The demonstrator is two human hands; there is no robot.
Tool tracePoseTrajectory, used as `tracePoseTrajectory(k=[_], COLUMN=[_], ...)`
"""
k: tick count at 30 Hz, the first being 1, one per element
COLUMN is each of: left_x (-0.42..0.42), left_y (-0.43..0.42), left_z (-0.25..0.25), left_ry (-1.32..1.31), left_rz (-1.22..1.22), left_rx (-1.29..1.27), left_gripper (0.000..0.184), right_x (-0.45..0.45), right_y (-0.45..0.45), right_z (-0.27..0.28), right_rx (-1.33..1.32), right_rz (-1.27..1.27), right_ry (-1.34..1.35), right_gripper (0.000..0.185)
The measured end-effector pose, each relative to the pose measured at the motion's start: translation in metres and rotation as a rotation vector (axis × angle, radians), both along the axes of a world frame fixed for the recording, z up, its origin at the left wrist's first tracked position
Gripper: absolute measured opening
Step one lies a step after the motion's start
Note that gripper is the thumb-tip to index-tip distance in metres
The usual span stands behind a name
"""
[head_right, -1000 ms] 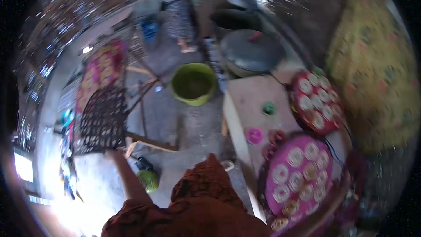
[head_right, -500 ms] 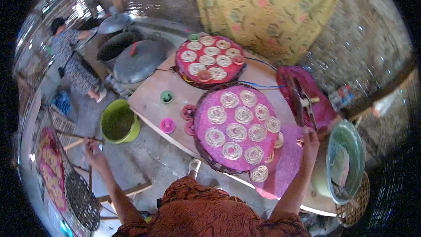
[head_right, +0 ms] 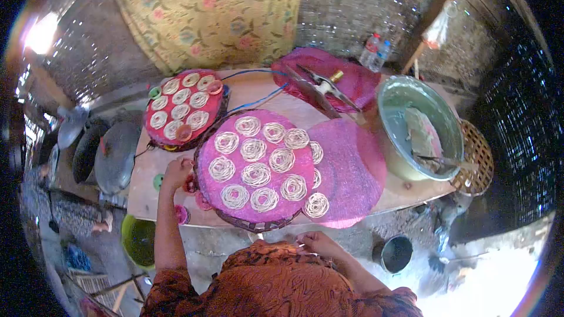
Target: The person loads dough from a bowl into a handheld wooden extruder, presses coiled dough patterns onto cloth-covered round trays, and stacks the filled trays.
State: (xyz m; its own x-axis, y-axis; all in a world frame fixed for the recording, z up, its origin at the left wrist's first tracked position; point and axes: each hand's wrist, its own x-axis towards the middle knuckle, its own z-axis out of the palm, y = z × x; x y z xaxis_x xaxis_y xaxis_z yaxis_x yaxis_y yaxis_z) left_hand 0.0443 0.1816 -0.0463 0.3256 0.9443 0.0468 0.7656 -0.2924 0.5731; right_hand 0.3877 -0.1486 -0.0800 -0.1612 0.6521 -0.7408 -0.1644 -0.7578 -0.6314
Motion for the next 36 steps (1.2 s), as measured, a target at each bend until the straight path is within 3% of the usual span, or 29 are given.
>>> tracePoseTrajectory(k=[4,6,9,10,11,13,15,16,17,18,20,21,23,27,29,36], left_x=[0.009,0.004,0.001,0.011,0.021,0.033,0.039,0.04,0.041,0.04,0.037,0.037,0.038,0.036,0.033,0.033], left_y=[0.013,0.022,0.027,0.015,0.005,-0.002,-0.004,-0.005,-0.005,-0.005,-0.003,-0.002,-0.002,-0.003,0.002,-0.003], left_z=[-0.004,-0.015,-0.031,-0.02,-0.008,0.004,0.003,0.005,0.002,-0.001,-0.009,-0.015,-0.019,-0.022,-0.033,-0.027], left_ry=[-0.024,-0.081,-0.175,-0.549,-0.92,-0.964,-1.072,-1.075,-1.069,-1.11,-1.144,-1.176,-1.212,-1.213,-1.256,-1.226], left_rz=[-0.03,-0.004,-0.016,0.021,0.063,0.137,0.109,0.095,0.083,0.071,0.044,0.05,0.054,0.089,0.081,0.129], left_rx=[-0.197,-0.183,-0.185,-0.378,-0.576,-0.666,-0.656,-0.677,-0.687,-0.699,-0.718,-0.684,-0.654,-0.741,-0.777,-0.753], left_gripper=[0.032,0.034,0.034,0.032,0.03,0.036,0.038,0.039,0.039,0.038,0.038,0.038,0.038,0.037,0.037,0.036], right_x=[-0.019,-0.025,-0.041,-0.042,-0.041,-0.03,-0.005,0.0,0.012,0.025,0.036,0.049,0.081,0.08,0.074,0.062], right_y=[0.002,0.002,0.008,0.009,0.01,0.015,0.018,0.019,0.018,0.015,0.023,0.026,0.033,0.08,0.106,0.144], right_z=[0.003,-0.013,-0.016,-0.014,-0.008,-0.001,0.006,0.032,0.024,0.013,0.043,0.034,0.005,0.006,-0.003,-0.008], right_rx=[-0.047,0.052,0.144,0.148,0.128,0.109,0.228,0.281,0.257,0.424,0.459,0.458,0.437,0.504,0.439,0.543], right_rz=[-0.269,-0.42,-0.431,-0.448,-0.368,-0.304,0.088,-0.031,-0.097,-0.153,-0.315,-0.328,-0.535,-0.419,-0.244,-0.277], right_ry=[0.111,0.337,0.311,0.31,0.239,0.166,-0.121,-0.205,-0.359,-0.59,-0.995,-1.002,-1.369,-1.35,-1.302,-1.525], right_gripper=[0.042,0.033,0.033,0.033,0.033,0.033,0.026,0.021,0.02,0.018,0.016,0.016,0.017,0.021,0.026,0.024])
